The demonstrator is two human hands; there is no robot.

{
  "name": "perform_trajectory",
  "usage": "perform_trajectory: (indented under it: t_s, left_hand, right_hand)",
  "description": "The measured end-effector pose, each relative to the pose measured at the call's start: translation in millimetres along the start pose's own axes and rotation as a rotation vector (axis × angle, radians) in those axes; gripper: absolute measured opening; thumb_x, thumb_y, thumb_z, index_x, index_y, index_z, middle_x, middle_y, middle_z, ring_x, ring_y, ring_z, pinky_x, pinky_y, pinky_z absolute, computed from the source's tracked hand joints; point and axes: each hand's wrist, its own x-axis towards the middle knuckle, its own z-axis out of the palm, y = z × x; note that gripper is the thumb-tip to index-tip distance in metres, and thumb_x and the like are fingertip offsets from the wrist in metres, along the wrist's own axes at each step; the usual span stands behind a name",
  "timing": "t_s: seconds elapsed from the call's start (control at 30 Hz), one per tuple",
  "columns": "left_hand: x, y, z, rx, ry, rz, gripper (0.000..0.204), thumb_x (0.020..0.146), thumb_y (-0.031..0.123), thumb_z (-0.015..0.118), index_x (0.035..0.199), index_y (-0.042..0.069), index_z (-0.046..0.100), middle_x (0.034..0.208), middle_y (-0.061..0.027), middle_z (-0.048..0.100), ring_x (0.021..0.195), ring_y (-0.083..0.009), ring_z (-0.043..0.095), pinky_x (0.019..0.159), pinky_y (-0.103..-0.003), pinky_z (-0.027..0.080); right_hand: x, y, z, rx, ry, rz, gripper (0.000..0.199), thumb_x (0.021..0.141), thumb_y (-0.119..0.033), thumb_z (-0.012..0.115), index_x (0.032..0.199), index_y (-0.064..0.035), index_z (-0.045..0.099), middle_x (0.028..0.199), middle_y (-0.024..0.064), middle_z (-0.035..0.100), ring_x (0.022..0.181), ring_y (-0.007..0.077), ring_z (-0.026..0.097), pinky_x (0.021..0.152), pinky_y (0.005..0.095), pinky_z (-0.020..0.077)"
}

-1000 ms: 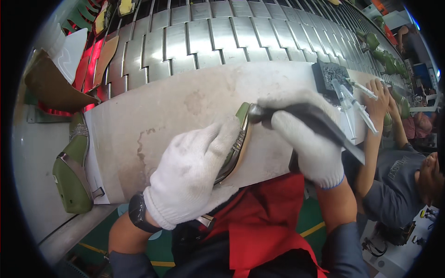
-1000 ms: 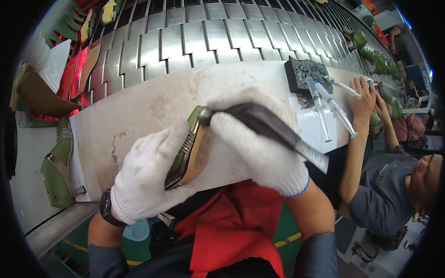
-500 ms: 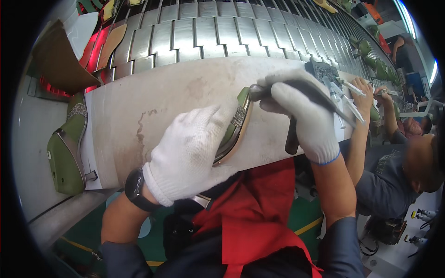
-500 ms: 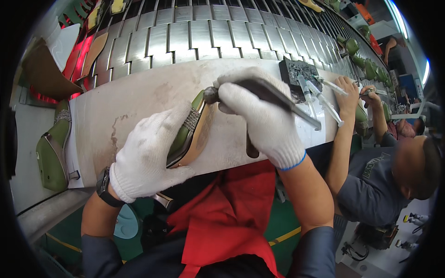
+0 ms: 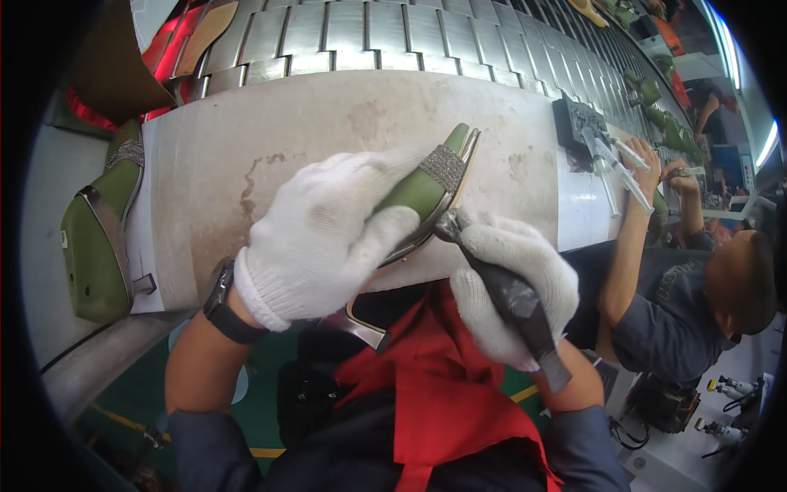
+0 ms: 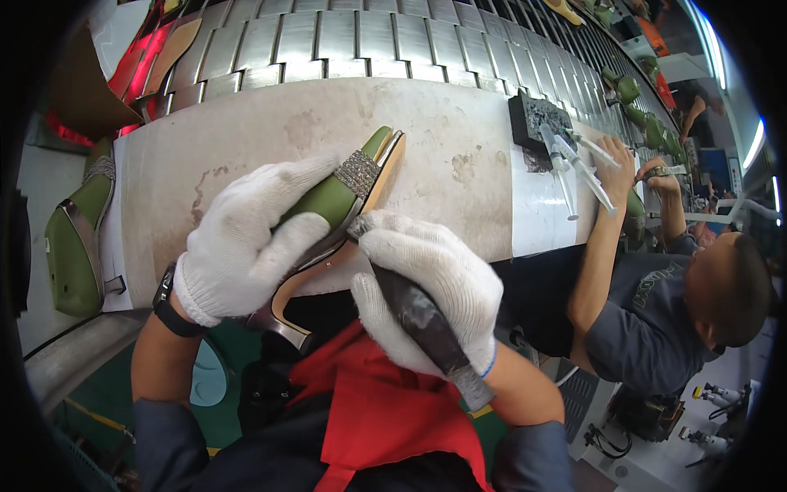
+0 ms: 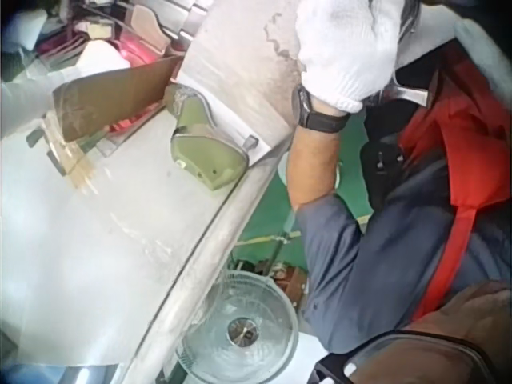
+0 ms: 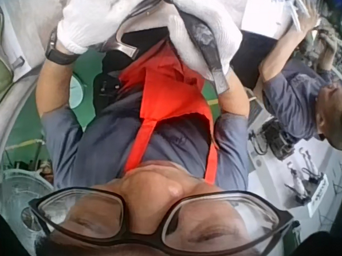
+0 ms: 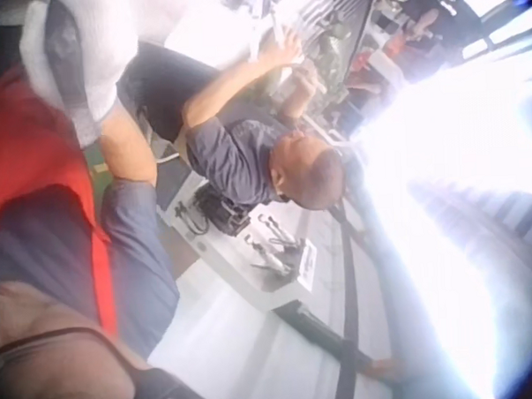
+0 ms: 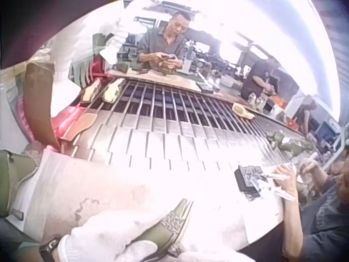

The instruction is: The person attaches outsoles to shoes on lasts by hand, injects adhesive along the edges using a syringe, and taps around the attached soles with a hammer.

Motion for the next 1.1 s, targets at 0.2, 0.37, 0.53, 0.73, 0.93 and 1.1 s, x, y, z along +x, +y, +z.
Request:
perform_trajectory:
  t_s: [0.2, 0.37, 0.53, 0.73, 0.93, 1.1]
  left_hand:
    - [-3.7, -0.7, -6.5, -0.016, -0.016, -0.032, 0.043, 0.103, 0.009, 0.065, 0.142, -0.008, 0.067, 0.127, -0.0263, 0.075, 0.115, -0.0404, 0.075, 0.103, -0.046, 0.057]
    - [-5.6, -2.6, -3.2, -0.004, -0.015, -0.052, 0.041, 0.103, 0.008, 0.064, 0.142, -0.007, 0.068, 0.125, -0.0249, 0.075, 0.112, -0.0395, 0.075, 0.101, -0.046, 0.057]
    - [-3.6, -4.5, 2.9, 0.014, 0.045, 0.008, 0.041, 0.102, 0.007, 0.065, 0.141, -0.006, 0.069, 0.124, -0.0244, 0.076, 0.111, -0.0401, 0.074, 0.100, -0.046, 0.057]
    - [-6.7, -4.5, 3.0, -0.030, 0.074, 0.012, 0.040, 0.102, 0.006, 0.066, 0.141, -0.005, 0.069, 0.123, -0.0236, 0.076, 0.111, -0.0386, 0.075, 0.100, -0.045, 0.057]
    - [-0.2, -1.8, 6.3, -0.057, 0.078, -0.008, 0.040, 0.105, 0.008, 0.065, 0.142, -0.005, 0.069, 0.123, -0.0226, 0.076, 0.113, -0.0349, 0.076, 0.102, -0.041, 0.057]
    - [-6.6, 5.3, -2.2, -0.137, 0.014, -0.119, 0.046, 0.105, 0.011, 0.063, 0.146, -0.008, 0.065, 0.133, -0.0245, 0.075, 0.122, -0.0361, 0.075, 0.109, -0.041, 0.055]
  right_hand:
    - [-24.2, -4.0, 42.6, 0.039, 0.214, -0.090, 0.046, 0.081, 0.004, 0.084, 0.125, 0.0022, 0.070, 0.121, 0.0250, 0.077, 0.112, 0.0418, 0.078, 0.100, 0.0474, 0.0631]
    - [-26.3, -15.3, 52.4, 0.045, 0.195, -0.002, 0.041, 0.081, 0.000, 0.085, 0.121, 0.0006, 0.074, 0.120, 0.0240, 0.079, 0.111, 0.0412, 0.079, 0.099, 0.0476, 0.0612]
    - [-29.6, -12.1, 59.3, 0.244, 0.186, 0.054, 0.038, 0.084, 0.000, 0.085, 0.120, 0.0008, 0.075, 0.121, 0.0238, 0.080, 0.109, 0.0408, 0.079, 0.098, 0.0472, 0.0615]
    - [-25.6, -23.3, 64.1, 0.402, 0.123, 0.091, 0.036, 0.084, 0.001, 0.085, 0.119, -0.0006, 0.076, 0.116, 0.0206, 0.080, 0.105, 0.0385, 0.080, 0.094, 0.0461, 0.0626]
    - [-20.7, -19.7, 65.2, 0.420, 0.183, 0.009, 0.038, 0.081, 0.002, 0.086, 0.118, -0.0029, 0.076, 0.110, 0.0170, 0.080, 0.098, 0.0371, 0.080, 0.090, 0.0444, 0.0633]
    - [-18.8, -20.9, 33.8, 0.541, 0.095, 0.140, 0.033, 0.096, 0.011, 0.076, 0.128, 0.0040, 0.071, 0.116, 0.0171, 0.080, 0.105, 0.0213, 0.080, 0.090, 0.0326, 0.0643]
